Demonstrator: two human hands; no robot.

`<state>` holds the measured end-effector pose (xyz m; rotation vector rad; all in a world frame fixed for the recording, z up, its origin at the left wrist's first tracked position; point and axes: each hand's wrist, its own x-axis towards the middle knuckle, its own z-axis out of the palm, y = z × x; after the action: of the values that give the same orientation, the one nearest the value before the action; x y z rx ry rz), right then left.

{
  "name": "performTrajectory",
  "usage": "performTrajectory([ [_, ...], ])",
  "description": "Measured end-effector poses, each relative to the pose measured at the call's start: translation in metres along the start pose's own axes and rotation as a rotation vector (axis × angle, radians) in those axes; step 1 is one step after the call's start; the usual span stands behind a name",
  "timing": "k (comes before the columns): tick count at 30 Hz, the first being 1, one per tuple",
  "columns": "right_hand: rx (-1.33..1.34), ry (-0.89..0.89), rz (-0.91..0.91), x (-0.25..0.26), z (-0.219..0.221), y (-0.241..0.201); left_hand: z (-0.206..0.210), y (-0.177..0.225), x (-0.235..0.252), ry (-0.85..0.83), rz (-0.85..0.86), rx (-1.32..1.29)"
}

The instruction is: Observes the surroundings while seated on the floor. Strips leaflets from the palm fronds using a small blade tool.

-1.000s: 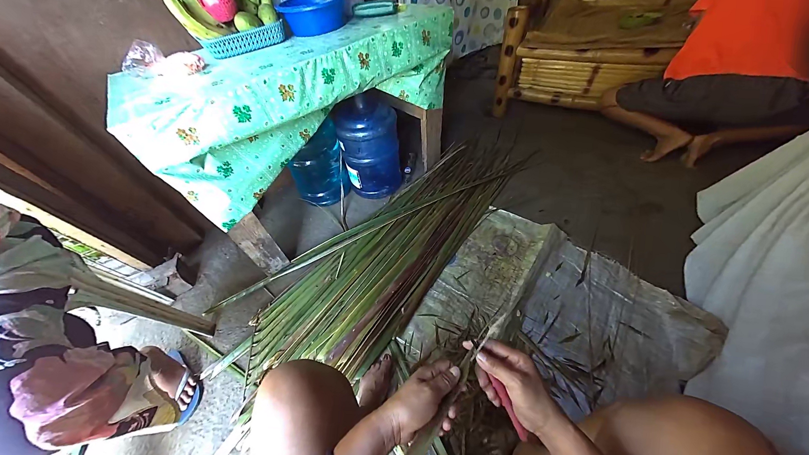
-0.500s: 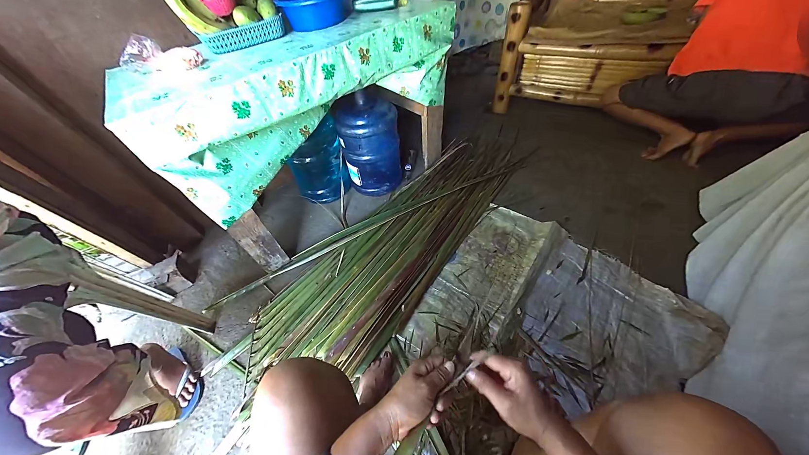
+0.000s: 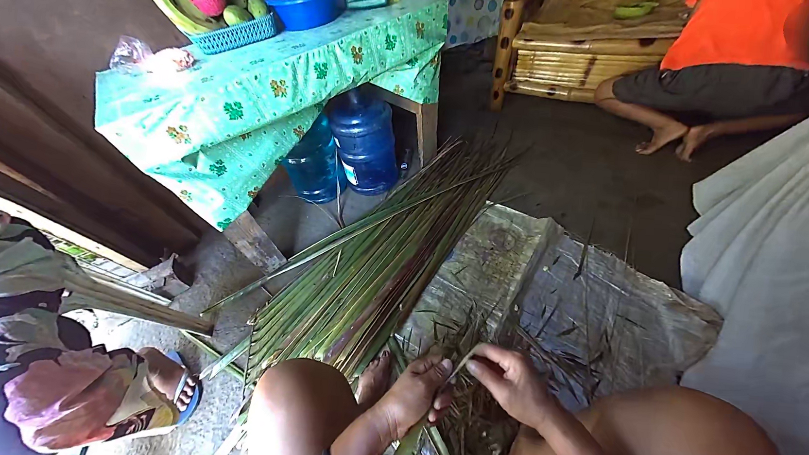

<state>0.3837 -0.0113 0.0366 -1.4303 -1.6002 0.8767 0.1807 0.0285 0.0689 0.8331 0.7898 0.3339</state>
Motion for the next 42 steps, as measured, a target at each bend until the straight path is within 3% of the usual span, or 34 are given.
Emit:
performTrajectory([
  [5,-0.005,0.158,0.14,0.011,-0.017,0.014,0.0,-0.003,0.0,-0.026,-0.007,0.028],
  [12,0.252,-0.129,0.059,-0.009,0.006,-0.008,-0.002,-0.002,0.002,-0.015,-0.006,-0.013],
  [18,0.046,0.029,0.07,0.009,-0.008,0.01,-0.002,-0.004,0.003,-0.047,-0.025,-0.026],
  [24,0.267,0.254,0.253,0.02,-0.022,0.021,0.0,-0.003,0.001,-0.055,-0.041,-0.014],
  [26,0.386,0.207,0.282,0.015,-0.025,0.013,-0.001,-0.003,0.0,-0.054,-0.034,-0.016],
  [31,0.676,-0.117,0.343,0.0,-0.009,-0.01,0.0,-0.003,0.001,-0.068,-0.045,0.021],
  [38,0.727,0.038,0.369,0.01,-0.013,-0.006,-0.008,-0.002,-0.004,-0.086,-0.015,0.056],
  [42,0.493,-0.116,0.25,-0.002,-0.01,-0.011,-0.005,-0.002,-0.001,0.02,0.008,0.065],
])
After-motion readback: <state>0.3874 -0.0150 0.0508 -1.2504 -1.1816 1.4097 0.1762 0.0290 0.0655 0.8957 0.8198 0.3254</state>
